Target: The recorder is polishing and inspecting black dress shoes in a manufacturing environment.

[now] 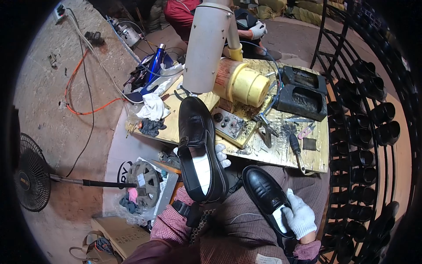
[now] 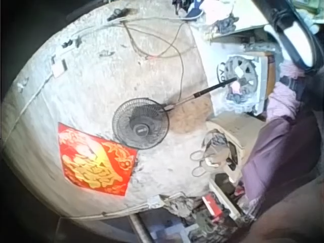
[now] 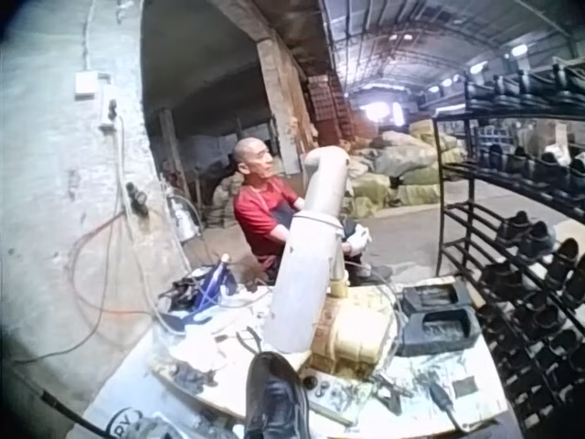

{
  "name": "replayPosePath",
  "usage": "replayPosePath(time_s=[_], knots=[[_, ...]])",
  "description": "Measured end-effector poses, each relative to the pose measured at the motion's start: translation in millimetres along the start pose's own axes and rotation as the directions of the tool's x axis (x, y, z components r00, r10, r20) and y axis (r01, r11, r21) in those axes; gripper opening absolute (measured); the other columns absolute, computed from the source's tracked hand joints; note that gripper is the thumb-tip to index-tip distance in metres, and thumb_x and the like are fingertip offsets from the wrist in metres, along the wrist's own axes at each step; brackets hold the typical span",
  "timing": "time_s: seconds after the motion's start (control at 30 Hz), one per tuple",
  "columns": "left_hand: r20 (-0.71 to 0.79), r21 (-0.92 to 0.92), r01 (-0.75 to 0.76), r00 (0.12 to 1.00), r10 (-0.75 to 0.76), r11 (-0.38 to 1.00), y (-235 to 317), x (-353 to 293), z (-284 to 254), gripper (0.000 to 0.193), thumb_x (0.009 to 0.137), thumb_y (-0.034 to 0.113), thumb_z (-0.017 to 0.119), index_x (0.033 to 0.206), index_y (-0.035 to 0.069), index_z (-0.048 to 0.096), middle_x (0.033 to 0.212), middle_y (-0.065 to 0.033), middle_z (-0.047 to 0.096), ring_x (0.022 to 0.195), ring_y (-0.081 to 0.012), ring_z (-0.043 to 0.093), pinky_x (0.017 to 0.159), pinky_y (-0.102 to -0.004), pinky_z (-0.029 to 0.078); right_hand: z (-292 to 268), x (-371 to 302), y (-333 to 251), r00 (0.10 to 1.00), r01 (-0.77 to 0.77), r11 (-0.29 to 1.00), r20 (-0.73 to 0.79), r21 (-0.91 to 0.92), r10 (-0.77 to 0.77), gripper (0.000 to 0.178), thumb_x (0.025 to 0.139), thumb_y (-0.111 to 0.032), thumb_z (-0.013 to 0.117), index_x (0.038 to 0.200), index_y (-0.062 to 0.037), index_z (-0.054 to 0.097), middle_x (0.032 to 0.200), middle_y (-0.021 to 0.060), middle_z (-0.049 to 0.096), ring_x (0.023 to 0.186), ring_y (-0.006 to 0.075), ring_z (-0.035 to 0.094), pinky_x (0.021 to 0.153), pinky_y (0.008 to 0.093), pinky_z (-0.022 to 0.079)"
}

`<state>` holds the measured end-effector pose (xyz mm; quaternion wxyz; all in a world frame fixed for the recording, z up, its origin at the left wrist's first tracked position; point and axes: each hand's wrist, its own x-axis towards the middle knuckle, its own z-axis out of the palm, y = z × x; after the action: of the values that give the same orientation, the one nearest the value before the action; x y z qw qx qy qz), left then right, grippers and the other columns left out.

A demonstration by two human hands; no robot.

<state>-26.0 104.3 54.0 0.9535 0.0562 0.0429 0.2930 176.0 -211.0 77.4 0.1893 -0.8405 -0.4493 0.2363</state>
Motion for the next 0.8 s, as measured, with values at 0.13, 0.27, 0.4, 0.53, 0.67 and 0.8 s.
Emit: replayPosePath(time_s=[0.13,0.27,0.4,0.53,0.67,0.8], knots=[[0.001,0.124,-0.045,0.999,0.045,0.991,4.0,6.1,1.0,0.101,0.092,0.085,0.039,0.151,0.003,0.041,0.132,-0.0222,0.061,0.114,-0.0390,0.064,0.106,-0.0583,0.050,-0.5,0.9,-1.2,0.999,-0.047,0.998,0.028,0.036,0.046,0.063,0.089,-0.020,0.071,0.148,-0.0066,0.055,0.132,0.0221,0.066,0.117,0.0393,0.066,0.099,0.0428,0.054],[-0.114,0.332,-0.092,0.984,0.137,0.939,20.0,20.8,0.3,0.111,0.088,0.090,0.037,0.154,0.001,0.037,0.139,-0.0213,0.058,0.123,-0.0383,0.059,0.111,-0.0523,0.047,-0.1,1.4,-2.9,0.998,-0.056,0.997,0.021,0.059,0.055,0.062,0.089,-0.020,0.070,0.147,-0.0053,0.055,0.133,0.0232,0.065,0.119,0.0395,0.065,0.101,0.0420,0.053],[-0.020,0.571,-0.232,0.955,0.296,0.787,36.9,32.1,10.3,0.103,0.096,0.082,0.037,0.157,0.000,0.036,0.150,-0.0156,0.054,0.135,-0.0333,0.054,0.117,-0.0445,0.042,-5.9,-2.4,-5.6,0.999,-0.022,0.995,0.025,0.102,0.020,0.065,0.089,-0.021,0.070,0.149,-0.0038,0.053,0.137,0.0237,0.063,0.122,0.0380,0.064,0.105,0.0408,0.051],[-0.100,0.509,-0.217,0.946,0.308,0.833,59.4,49.7,26.0,0.090,0.098,0.076,0.044,0.160,0.010,0.038,0.158,-0.0106,0.048,0.143,-0.0303,0.048,0.120,-0.0462,0.039,-22.8,3.4,-4.3,0.989,-0.137,0.789,0.036,0.599,0.145,0.069,0.090,-0.021,0.070,0.153,-0.0016,0.049,0.147,0.0231,0.058,0.132,0.0311,0.061,0.112,0.0378,0.045],[-0.153,0.496,-0.277,0.905,0.397,0.823,82.1,73.5,31.3,0.085,0.100,0.070,0.048,0.158,0.009,0.040,0.157,-0.0103,0.049,0.141,-0.0299,0.050,0.120,-0.0438,0.040,-38.0,44.4,11.2,0.936,0.029,0.962,-0.345,0.272,0.069,0.065,0.092,-0.015,0.068,0.152,0.0000,0.049,0.142,0.0236,0.062,0.129,0.0339,0.062,0.111,0.0392,0.046],[-0.168,0.492,-0.333,0.870,0.463,0.805,100.8,87.7,39.2,0.080,0.101,0.067,0.050,0.157,0.012,0.042,0.158,-0.0100,0.048,0.141,-0.0317,0.049,0.121,-0.0454,0.039,-26.3,100.2,30.1,0.912,0.084,0.970,-0.374,-0.229,-0.167,0.071,0.089,-0.019,0.073,0.153,-0.0050,0.047,0.122,0.0225,0.068,0.108,0.0406,0.064,0.094,0.0461,0.051]])
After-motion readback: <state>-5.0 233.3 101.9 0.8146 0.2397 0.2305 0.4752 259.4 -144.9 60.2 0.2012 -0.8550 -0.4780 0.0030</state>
